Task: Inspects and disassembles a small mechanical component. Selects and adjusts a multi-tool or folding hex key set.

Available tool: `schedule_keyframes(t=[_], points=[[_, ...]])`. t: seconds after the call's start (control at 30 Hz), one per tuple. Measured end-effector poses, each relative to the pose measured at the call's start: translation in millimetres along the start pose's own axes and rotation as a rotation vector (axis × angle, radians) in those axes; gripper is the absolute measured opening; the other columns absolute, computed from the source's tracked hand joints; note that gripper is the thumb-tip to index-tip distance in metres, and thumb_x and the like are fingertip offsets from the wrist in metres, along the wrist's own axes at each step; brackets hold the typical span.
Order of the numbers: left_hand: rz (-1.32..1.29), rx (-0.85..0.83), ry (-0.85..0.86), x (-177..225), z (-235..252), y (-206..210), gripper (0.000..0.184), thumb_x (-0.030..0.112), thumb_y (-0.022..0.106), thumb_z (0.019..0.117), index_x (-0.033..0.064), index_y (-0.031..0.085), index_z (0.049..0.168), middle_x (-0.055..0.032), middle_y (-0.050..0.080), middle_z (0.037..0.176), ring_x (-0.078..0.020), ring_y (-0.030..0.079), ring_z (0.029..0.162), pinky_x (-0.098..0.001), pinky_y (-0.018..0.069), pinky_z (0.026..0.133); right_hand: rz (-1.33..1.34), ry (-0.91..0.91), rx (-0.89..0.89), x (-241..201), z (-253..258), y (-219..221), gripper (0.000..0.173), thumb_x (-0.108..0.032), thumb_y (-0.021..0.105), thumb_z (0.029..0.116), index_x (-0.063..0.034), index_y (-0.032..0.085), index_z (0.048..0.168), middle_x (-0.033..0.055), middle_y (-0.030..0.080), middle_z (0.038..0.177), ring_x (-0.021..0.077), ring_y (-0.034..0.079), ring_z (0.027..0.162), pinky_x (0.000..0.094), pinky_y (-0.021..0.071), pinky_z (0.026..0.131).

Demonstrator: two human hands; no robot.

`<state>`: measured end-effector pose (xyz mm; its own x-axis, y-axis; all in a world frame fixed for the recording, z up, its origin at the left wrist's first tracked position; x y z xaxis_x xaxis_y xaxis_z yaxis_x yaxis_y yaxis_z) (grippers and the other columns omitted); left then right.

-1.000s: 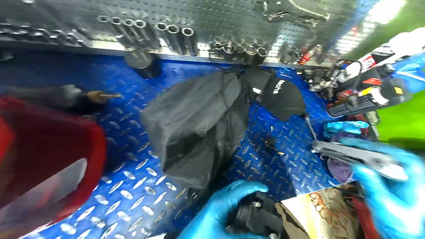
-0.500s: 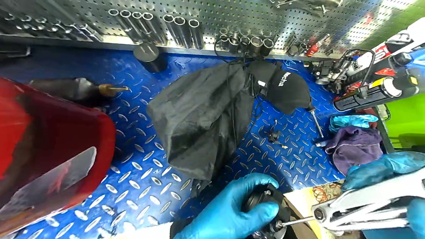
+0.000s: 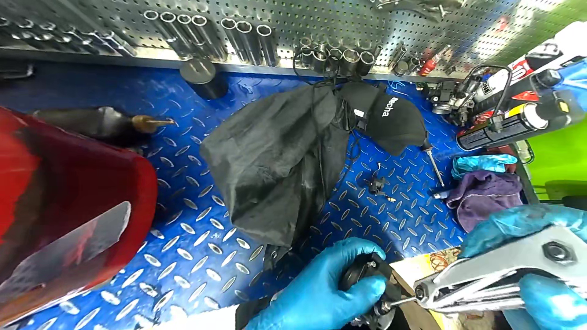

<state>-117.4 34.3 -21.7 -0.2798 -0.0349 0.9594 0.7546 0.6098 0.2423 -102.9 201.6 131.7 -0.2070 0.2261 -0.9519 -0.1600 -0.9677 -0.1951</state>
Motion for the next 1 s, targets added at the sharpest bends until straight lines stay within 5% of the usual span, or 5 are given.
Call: schedule_keyframes(t=[0.27, 0.37, 0.47, 0.7, 1.0], points=[[-0.042, 0.034, 0.335, 17, 5, 2, 0.025, 0.018, 0.054, 0.1038, 0.0041, 0.064, 0.121, -0.0089, 0.059, 0.136, -0.0161, 0.047, 0.137, -0.0356, 0.0383, 0.116, 0.156, -0.010, -0.150, 19, 8, 33, 0.021, -0.028, 0.067, 0.0991, -0.0197, 0.067, 0.118, -0.0091, 0.070, 0.110, 0.0019, 0.066, 0.103, 0.0208, 0.0564, 0.090], [-0.122, 0.020, 0.437, 23, 3, 2, 0.019, 0.008, 0.053, 0.1043, 0.0040, 0.070, 0.109, -0.0022, 0.069, 0.119, -0.0063, 0.056, 0.125, -0.0267, 0.0431, 0.111, 0.359, 0.090, -0.226, 32, -3, 49, 0.021, -0.020, 0.065, 0.1006, -0.0205, 0.069, 0.121, -0.0099, 0.071, 0.118, 0.0021, 0.065, 0.113, 0.0240, 0.0533, 0.100], [-0.145, -0.053, 0.414, 23, 3, 7, 0.019, 0.007, 0.051, 0.1037, 0.0009, 0.070, 0.103, -0.0024, 0.069, 0.107, -0.0024, 0.058, 0.112, -0.0227, 0.0441, 0.103, 0.367, 0.151, -0.249, 42, -8, 54, 0.025, -0.020, 0.059, 0.1044, -0.0180, 0.064, 0.129, -0.0029, 0.071, 0.121, 0.0072, 0.066, 0.111, 0.0272, 0.0559, 0.096], [-0.144, -0.040, 0.331, 25, 6, 10, 0.013, 0.017, 0.075, 0.0927, 0.0080, 0.073, 0.103, 0.0028, 0.071, 0.108, -0.0035, 0.058, 0.115, -0.0237, 0.0443, 0.105, 0.325, 0.152, -0.257, 47, -20, 37, 0.034, -0.014, 0.061, 0.1028, -0.0188, 0.061, 0.137, -0.0025, 0.067, 0.132, 0.0109, 0.061, 0.125, 0.0323, 0.0491, 0.109], [-0.031, -0.018, 0.301, 33, 2, 26, 0.012, 0.012, 0.078, 0.0899, 0.0109, 0.072, 0.100, 0.0037, 0.070, 0.111, -0.0046, 0.060, 0.116, -0.0250, 0.0493, 0.103, 0.312, 0.070, -0.071, 46, -43, 24, 0.037, -0.011, 0.074, 0.0927, -0.0203, 0.066, 0.128, -0.0094, 0.069, 0.125, -0.0005, 0.064, 0.110, 0.0220, 0.0545, 0.098]])
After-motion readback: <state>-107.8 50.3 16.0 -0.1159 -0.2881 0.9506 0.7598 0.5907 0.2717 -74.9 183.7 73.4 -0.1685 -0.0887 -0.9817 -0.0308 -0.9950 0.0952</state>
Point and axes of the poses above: each hand's wrist, its own z-axis towards the middle knuckle, its own y-axis out of the palm, x = y × z, the point moved 8 cm from there along z, towards the middle knuckle
